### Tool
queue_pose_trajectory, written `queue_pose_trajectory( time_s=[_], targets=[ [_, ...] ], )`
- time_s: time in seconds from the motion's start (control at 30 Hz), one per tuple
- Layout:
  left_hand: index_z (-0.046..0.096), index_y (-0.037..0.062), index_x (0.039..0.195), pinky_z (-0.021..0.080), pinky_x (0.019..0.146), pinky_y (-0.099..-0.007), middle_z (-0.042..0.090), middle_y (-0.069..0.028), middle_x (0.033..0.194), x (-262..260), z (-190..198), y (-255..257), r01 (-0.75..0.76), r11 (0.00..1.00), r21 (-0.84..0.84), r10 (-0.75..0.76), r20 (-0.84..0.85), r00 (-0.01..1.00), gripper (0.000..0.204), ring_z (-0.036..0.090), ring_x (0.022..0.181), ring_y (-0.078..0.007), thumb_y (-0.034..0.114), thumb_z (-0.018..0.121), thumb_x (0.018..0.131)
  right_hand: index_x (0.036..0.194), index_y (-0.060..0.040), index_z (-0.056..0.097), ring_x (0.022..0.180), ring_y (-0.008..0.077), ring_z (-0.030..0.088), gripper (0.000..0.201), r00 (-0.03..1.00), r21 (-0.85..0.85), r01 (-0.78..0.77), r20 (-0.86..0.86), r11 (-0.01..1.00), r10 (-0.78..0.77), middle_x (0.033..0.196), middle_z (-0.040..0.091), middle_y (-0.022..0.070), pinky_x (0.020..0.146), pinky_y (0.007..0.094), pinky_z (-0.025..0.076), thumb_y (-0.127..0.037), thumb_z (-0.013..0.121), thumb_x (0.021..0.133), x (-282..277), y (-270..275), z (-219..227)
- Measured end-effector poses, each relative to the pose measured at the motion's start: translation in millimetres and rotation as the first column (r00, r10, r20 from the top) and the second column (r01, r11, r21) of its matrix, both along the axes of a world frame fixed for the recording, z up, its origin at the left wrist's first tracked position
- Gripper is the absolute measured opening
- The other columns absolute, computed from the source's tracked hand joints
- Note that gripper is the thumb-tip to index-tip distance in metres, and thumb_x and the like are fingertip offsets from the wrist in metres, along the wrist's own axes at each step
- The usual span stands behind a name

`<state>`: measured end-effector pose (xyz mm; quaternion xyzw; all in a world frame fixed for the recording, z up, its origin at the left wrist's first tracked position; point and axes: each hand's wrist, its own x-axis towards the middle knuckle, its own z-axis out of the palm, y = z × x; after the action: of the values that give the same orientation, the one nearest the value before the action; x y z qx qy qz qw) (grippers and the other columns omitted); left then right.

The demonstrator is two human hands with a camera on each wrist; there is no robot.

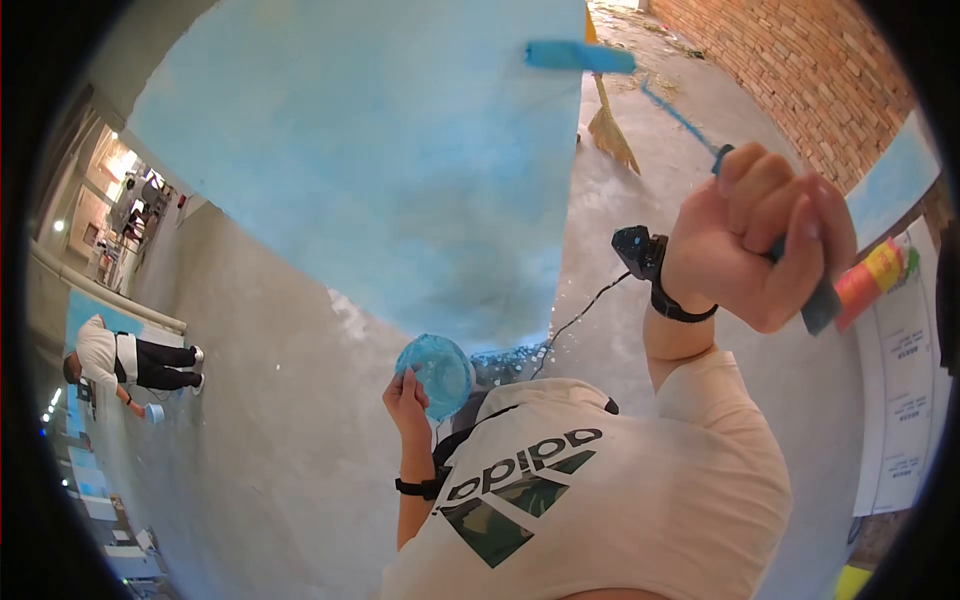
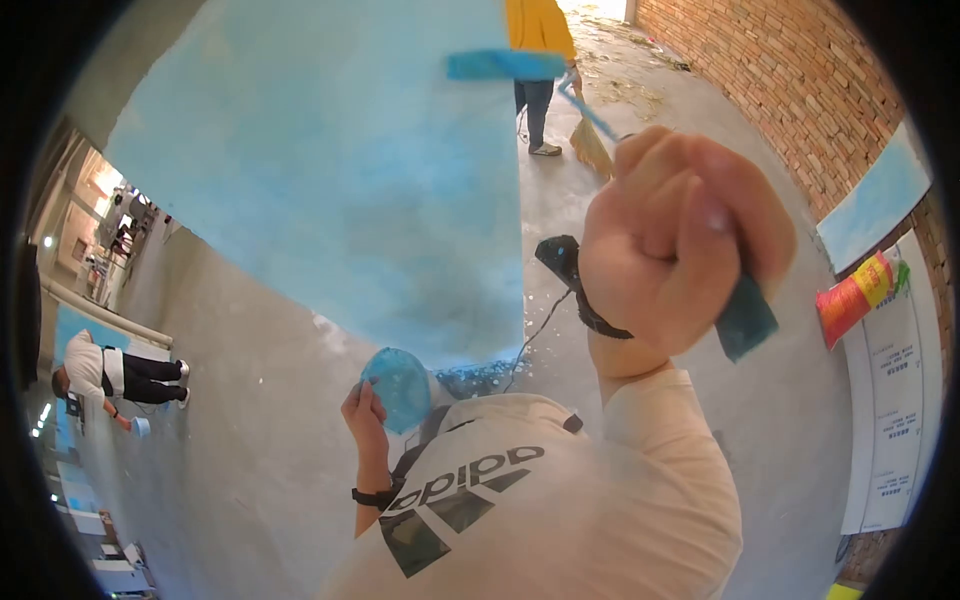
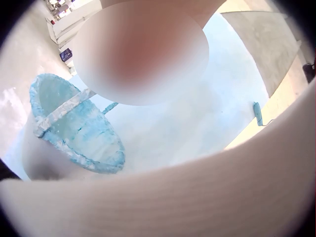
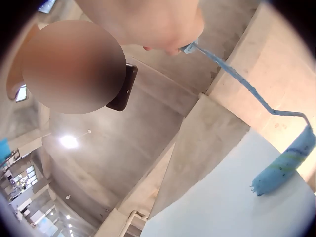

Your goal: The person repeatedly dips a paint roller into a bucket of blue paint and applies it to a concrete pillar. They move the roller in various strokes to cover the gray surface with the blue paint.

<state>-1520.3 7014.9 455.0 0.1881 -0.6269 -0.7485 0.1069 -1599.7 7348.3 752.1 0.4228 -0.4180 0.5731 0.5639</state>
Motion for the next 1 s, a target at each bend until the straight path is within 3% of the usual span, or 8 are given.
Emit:
queue_pose_trajectory(
  time_s=[0.13,0.27,0.47,0.53,0.67,0.73,0.83,1.0],
  targets=[
    [0.066,-0.0041,0.098,0.022,0.044,-0.0227,0.037,0.0057,0.055,5,-5,3,-0.017,0.999,0.035,0.016,0.022,1.000,0.024,0.031,0.046,-0.0033,0.017,0.055,0.101,0.089,-0.0028,0.060,0.044,0.0110,0.017,0.020,0.998,-0.157,0.003,-0.065,0.988,-0.014,0.051,0.021,-0.0024,0.046,0.0297,0.021,-0.006,0.041,0.084,4,-12,4],
    [0.066,-0.0041,0.098,0.022,0.044,-0.0226,0.037,0.0057,0.055,8,-7,6,-0.046,0.997,0.058,0.043,0.055,0.998,0.024,0.031,0.046,-0.0034,0.017,0.055,0.101,0.085,-0.0038,0.054,0.044,0.0121,0.019,0.012,0.997,0.109,0.082,-0.013,0.991,-0.081,0.049,0.022,-0.0028,0.047,0.0304,0.021,-0.002,0.043,0.082,8,-14,-20],
    [0.066,-0.0038,0.098,0.022,0.043,-0.0224,0.037,0.0056,0.056,10,-11,5,-0.061,0.997,0.041,0.057,0.087,0.995,0.023,0.031,0.046,-0.0031,0.016,0.055,0.101,0.084,0.0041,0.054,0.046,0.0164,0.043,0.020,0.972,0.353,0.180,0.076,0.918,-0.220,0.057,0.049,0.0061,0.045,0.0286,0.040,0.016,0.045,0.071,14,-11,-56],
    [0.067,-0.0035,0.097,0.023,0.043,-0.0222,0.039,0.0055,0.057,9,-12,3,-0.025,1.000,-0.002,0.026,0.057,0.998,0.023,0.032,0.047,-0.0028,0.017,0.056,0.100,0.084,0.0056,0.062,0.046,0.0156,0.044,0.017,0.916,0.181,0.292,0.231,0.939,-0.329,0.060,0.053,0.0063,0.047,0.0273,0.040,0.014,0.052,0.074,0,-18,-76],
    [0.066,-0.0057,0.101,0.022,0.044,-0.0222,0.038,0.0062,0.058,5,-5,4,-0.036,0.997,0.062,0.029,0.120,0.992,0.024,0.031,0.047,-0.0029,0.016,0.056,0.100,0.084,0.0036,0.069,0.048,0.0136,0.047,0.015,0.832,0.214,0.469,0.218,0.857,-0.510,0.061,0.056,0.0061,0.049,0.0254,0.040,0.010,0.058,0.076,-27,-33,-120],
    [0.066,-0.0060,0.102,0.023,0.044,-0.0220,0.038,0.0062,0.059,4,-5,7,-0.007,0.999,0.047,0.001,0.127,0.992,0.025,0.032,0.047,-0.0028,0.016,0.056,0.100,0.084,0.0006,0.071,0.050,0.0083,0.046,0.012,0.724,0.129,0.285,0.620,0.950,-0.302,0.060,0.055,0.0016,0.051,0.0235,0.038,0.006,0.062,0.080,-36,-38,-136],
    [0.069,-0.0030,0.098,0.023,0.044,-0.0216,0.041,0.0052,0.058,0,-3,8,0.008,0.997,0.072,-0.016,0.109,0.994,0.024,0.033,0.047,-0.0024,0.017,0.056,0.100,0.084,0.0001,0.072,0.053,0.0060,0.046,0.012,0.547,-0.062,0.170,0.836,0.983,-0.042,0.061,0.053,-0.0013,0.051,0.0228,0.035,0.004,0.061,0.082,-69,-35,-173],
    [0.067,-0.0047,0.100,0.023,0.044,-0.0217,0.040,0.0054,0.059,-6,0,12,0.043,0.998,0.040,-0.045,0.066,0.997,0.024,0.031,0.048,-0.0028,0.017,0.056,0.100,0.084,0.0023,0.070,0.052,0.0047,0.042,0.012,0.463,-0.153,0.147,0.884,0.977,0.069,0.064,0.052,-0.0022,0.047,0.0225,0.029,0.005,0.059,0.085,-95,-39,-213]
  ],
)
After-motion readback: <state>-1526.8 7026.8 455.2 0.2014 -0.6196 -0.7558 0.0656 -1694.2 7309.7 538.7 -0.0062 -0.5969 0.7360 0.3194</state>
